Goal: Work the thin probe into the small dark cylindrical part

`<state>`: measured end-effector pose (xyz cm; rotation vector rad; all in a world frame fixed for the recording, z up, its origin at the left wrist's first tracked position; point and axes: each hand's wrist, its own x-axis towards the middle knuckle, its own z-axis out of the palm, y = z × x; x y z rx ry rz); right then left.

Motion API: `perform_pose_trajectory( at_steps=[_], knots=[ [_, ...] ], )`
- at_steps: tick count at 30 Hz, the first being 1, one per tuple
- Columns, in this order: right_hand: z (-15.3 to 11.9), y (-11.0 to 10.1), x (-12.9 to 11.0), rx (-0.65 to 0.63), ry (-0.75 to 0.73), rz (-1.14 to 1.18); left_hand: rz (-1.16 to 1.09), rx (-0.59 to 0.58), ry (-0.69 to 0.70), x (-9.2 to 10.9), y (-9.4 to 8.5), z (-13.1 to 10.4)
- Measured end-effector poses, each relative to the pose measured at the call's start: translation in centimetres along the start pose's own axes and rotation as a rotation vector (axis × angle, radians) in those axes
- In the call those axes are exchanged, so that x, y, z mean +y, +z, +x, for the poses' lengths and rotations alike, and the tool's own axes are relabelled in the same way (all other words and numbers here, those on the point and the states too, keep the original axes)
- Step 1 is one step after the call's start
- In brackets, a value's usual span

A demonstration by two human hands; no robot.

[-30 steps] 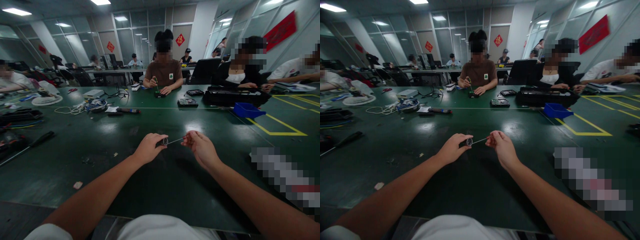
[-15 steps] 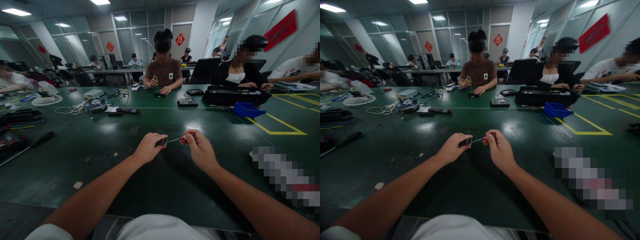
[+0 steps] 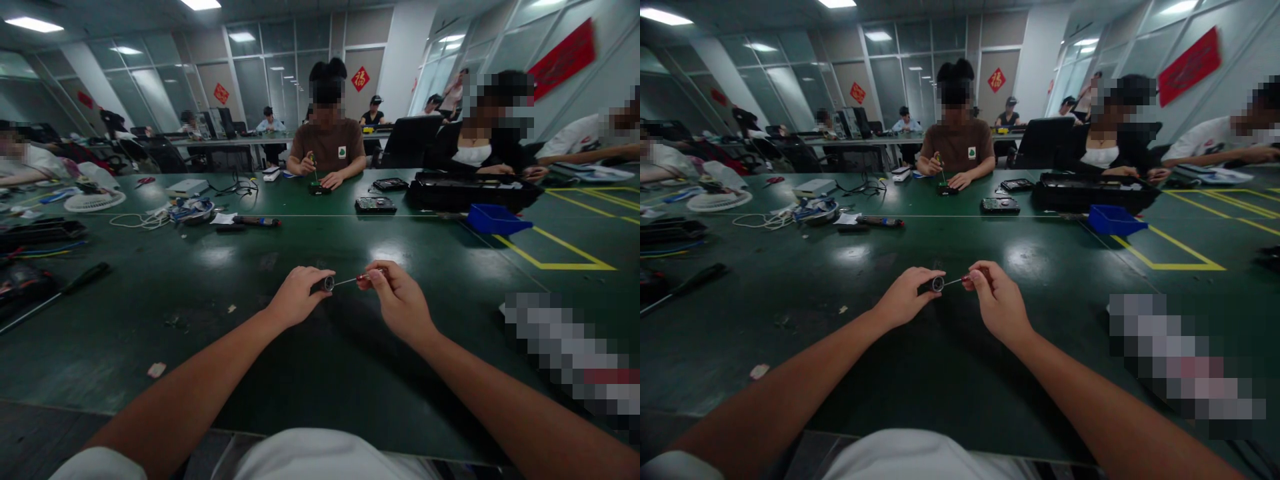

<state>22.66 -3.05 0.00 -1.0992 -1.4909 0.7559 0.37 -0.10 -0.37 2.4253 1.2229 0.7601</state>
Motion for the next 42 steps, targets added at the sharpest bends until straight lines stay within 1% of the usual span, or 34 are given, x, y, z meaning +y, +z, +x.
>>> perform_pose_trajectory(
  at_steps=[4, 9, 14, 18, 24, 28, 31, 37, 42],
  knots=[
    [-0.2, 0.0, -0.4, -0.007, -0.031, -0.044, 0.005, -0.003, 0.010, 0.1, 0.0, 0.0],
    [-0.6, 0.0, -1.3, -0.004, -0.074, -0.187, -0.001, 0.048, 0.023, -0.2, 0.0, -0.1],
    [-0.8, 0.0, -1.4, -0.032, -0.112, -0.191, -0.013, 0.011, 0.024, -0.1, 0.0, 0.0],
    [-0.7, 0.0, -1.3, 0.009, -0.113, -0.223, -0.015, 0.018, 0.025, -0.2, 0.1, 0.0],
    [-0.6, 0.1, -1.2, -0.004, -0.068, -0.158, -0.021, 0.032, 0.026, -0.6, 0.3, -0.1],
    [-0.7, 0.1, -1.1, -0.006, -0.079, -0.186, -0.025, 0.041, 0.014, -0.5, 0.2, -0.1],
    [-0.7, 0.1, -1.0, -0.018, -0.072, -0.142, -0.027, 0.035, 0.008, -0.3, 0.1, -0.1],
    [-0.7, 0.0, -1.3, 0.007, -0.077, -0.182, -0.006, 0.035, -0.004, 0.0, -0.2, 0.0],
    [-0.7, -0.1, -1.4, 0.043, -0.083, -0.153, -0.009, 0.034, 0.004, -0.1, -0.1, 0.0]
  ],
)
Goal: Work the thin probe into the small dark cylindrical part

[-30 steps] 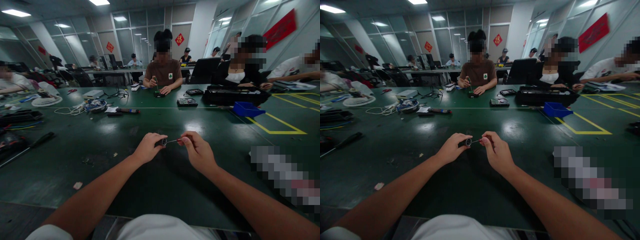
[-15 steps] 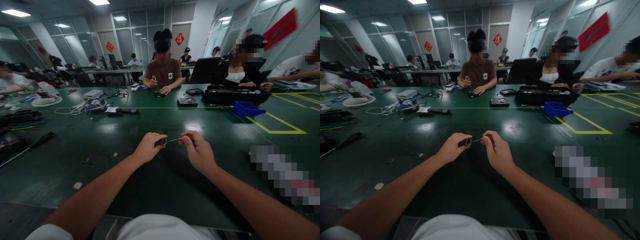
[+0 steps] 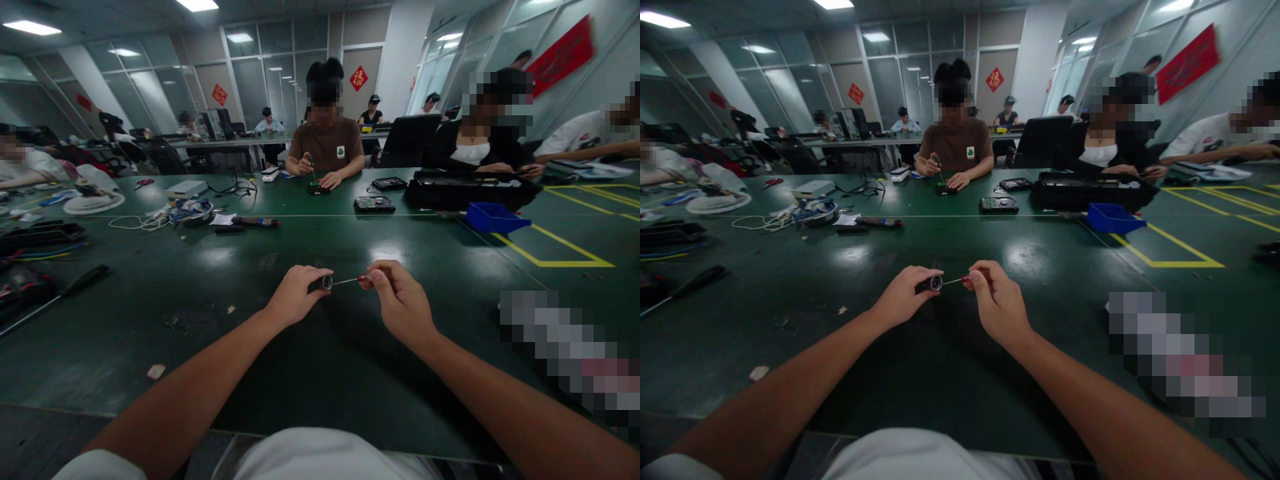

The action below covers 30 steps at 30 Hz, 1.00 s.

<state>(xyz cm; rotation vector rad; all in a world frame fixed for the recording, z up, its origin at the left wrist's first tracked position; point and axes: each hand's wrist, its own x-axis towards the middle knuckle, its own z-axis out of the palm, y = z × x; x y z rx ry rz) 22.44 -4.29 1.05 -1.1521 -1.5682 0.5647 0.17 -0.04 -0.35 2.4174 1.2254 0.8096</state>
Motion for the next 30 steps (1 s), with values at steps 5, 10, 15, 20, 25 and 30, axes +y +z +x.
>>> perform_pose_trajectory(
  at_steps=[5, 10, 15, 20, 25, 30],
  knots=[
    [0.02, 0.15, 0.15, -0.056, -0.010, -0.013, 0.001, -0.005, 0.018, -0.12, 0.17, 0.02],
    [0.02, 0.26, 0.33, -0.061, -0.008, -0.027, 0.006, -0.013, 0.042, -0.14, 0.27, 0.09],
    [0.12, 0.13, 0.52, -0.046, 0.018, 0.006, 0.013, -0.009, 0.003, 0.01, 0.19, 0.05],
    [0.37, -0.24, 0.26, 0.043, 0.012, -0.017, 0.002, -0.016, -0.027, -0.17, 0.17, 0.01],
    [0.31, -0.55, -0.10, 0.092, -0.023, -0.012, 0.012, -0.037, -0.039, -0.16, 0.10, -0.02],
    [0.28, -0.47, 0.09, 0.007, -0.039, -0.057, 0.021, -0.046, -0.040, -0.06, -0.01, -0.03]
  ],
)
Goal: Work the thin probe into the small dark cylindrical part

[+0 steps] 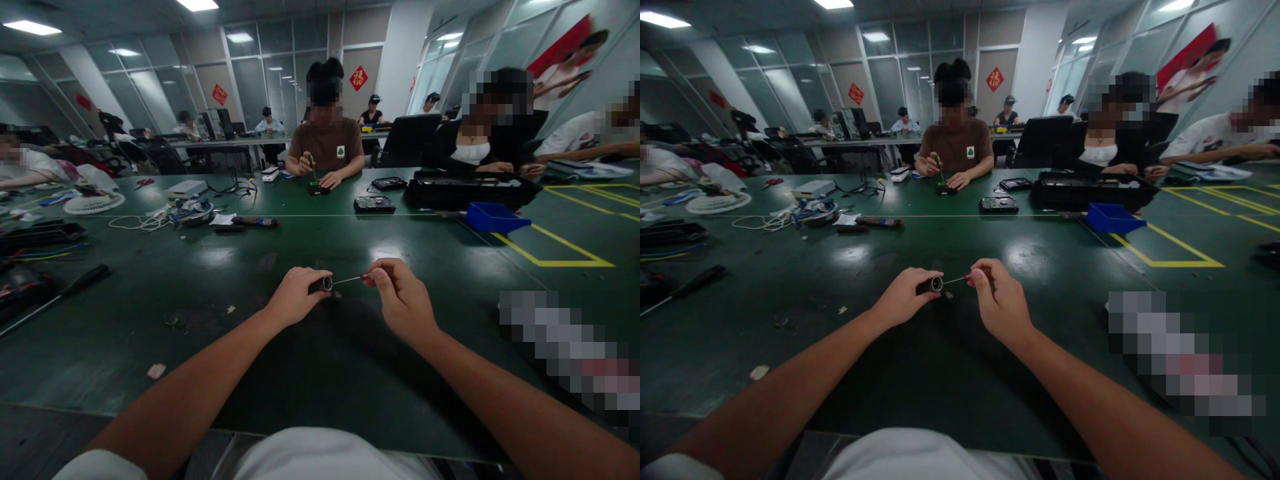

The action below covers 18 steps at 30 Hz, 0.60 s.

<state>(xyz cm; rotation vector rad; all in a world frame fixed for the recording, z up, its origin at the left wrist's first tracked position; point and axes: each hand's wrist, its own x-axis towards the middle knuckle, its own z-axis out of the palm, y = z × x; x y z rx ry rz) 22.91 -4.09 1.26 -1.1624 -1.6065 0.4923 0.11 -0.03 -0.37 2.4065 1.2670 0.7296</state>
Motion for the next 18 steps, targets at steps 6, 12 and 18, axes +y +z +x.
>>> perform_pose_trajectory(
  at_steps=[6, 12, 18],
  knots=[
    [0.14, 0.04, 0.39, 0.065, -0.001, -0.014, -0.059, 0.012, -0.051, 0.36, -0.03, 0.11],
    [-0.03, -0.10, -0.14, 0.138, -0.044, 0.025, -0.138, 0.043, -0.129, 0.43, 0.35, 0.21],
    [-0.15, -0.38, -0.28, 0.167, -0.084, 0.060, -0.090, -0.031, -0.121, 0.54, 0.36, 0.82]
  ],
)
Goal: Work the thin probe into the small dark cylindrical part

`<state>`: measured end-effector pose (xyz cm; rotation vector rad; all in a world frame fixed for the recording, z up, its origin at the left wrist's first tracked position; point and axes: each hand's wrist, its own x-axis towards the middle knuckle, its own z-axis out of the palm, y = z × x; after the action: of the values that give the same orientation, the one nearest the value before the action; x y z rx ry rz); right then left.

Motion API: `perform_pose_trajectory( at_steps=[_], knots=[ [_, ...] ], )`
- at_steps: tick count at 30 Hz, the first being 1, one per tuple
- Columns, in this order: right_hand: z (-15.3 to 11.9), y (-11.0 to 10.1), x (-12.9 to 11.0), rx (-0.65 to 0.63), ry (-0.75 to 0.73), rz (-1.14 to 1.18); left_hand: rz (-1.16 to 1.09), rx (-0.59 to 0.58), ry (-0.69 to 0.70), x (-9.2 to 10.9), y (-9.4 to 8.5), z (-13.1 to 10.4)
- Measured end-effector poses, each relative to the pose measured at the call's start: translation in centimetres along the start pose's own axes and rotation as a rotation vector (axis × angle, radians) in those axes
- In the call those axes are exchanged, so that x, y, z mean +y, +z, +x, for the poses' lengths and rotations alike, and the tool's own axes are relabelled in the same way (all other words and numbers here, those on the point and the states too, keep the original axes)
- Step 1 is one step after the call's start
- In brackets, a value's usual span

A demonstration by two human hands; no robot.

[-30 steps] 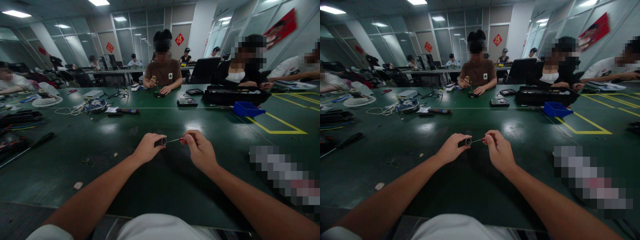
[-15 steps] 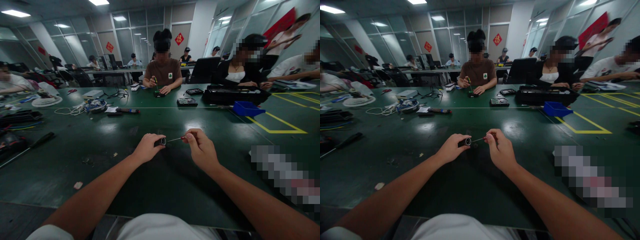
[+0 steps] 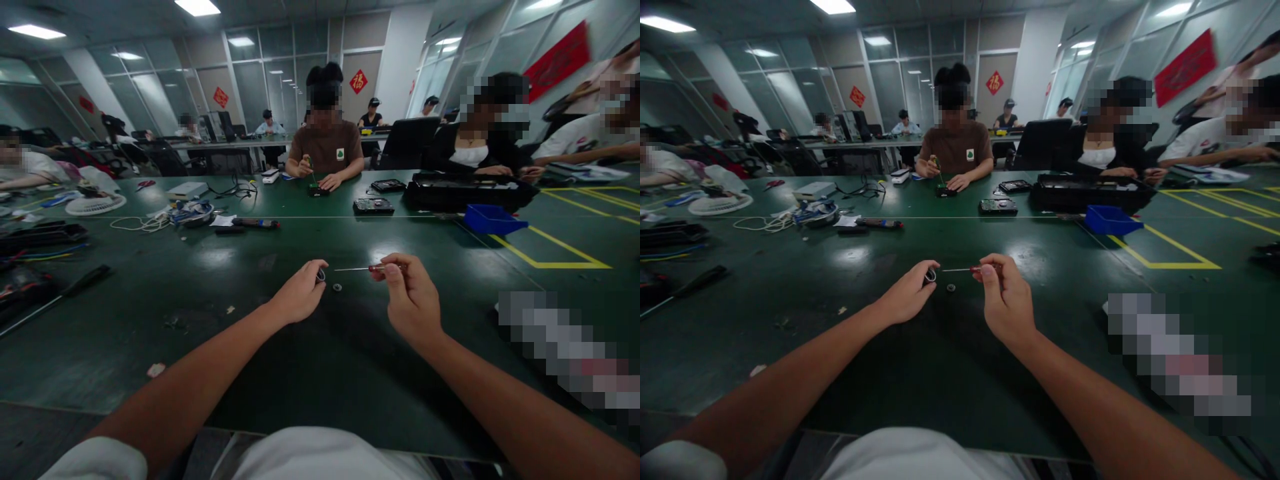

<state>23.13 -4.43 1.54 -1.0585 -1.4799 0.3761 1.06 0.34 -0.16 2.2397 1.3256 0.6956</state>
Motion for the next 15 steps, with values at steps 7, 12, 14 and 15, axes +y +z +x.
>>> perform_pose_trajectory(
  at_steps=[7, 12, 14, 15],
  knots=[
    [0.0, -0.1, 0.3, -0.018, -0.011, 0.021, 0.338, -0.250, 0.091, 0.4, 1.0, 2.3],
    [0.0, -0.1, 0.2, -0.025, -0.022, 0.026, 0.405, -0.306, 0.137, 0.6, 1.4, 3.9],
    [0.0, -0.2, 0.0, -0.034, -0.024, 0.022, 0.379, -0.309, 0.133, 0.6, 1.0, 4.0],
    [0.0, -0.2, 0.0, -0.036, -0.024, 0.018, 0.347, -0.299, 0.121, 0.5, 0.7, 4.0]
  ],
)
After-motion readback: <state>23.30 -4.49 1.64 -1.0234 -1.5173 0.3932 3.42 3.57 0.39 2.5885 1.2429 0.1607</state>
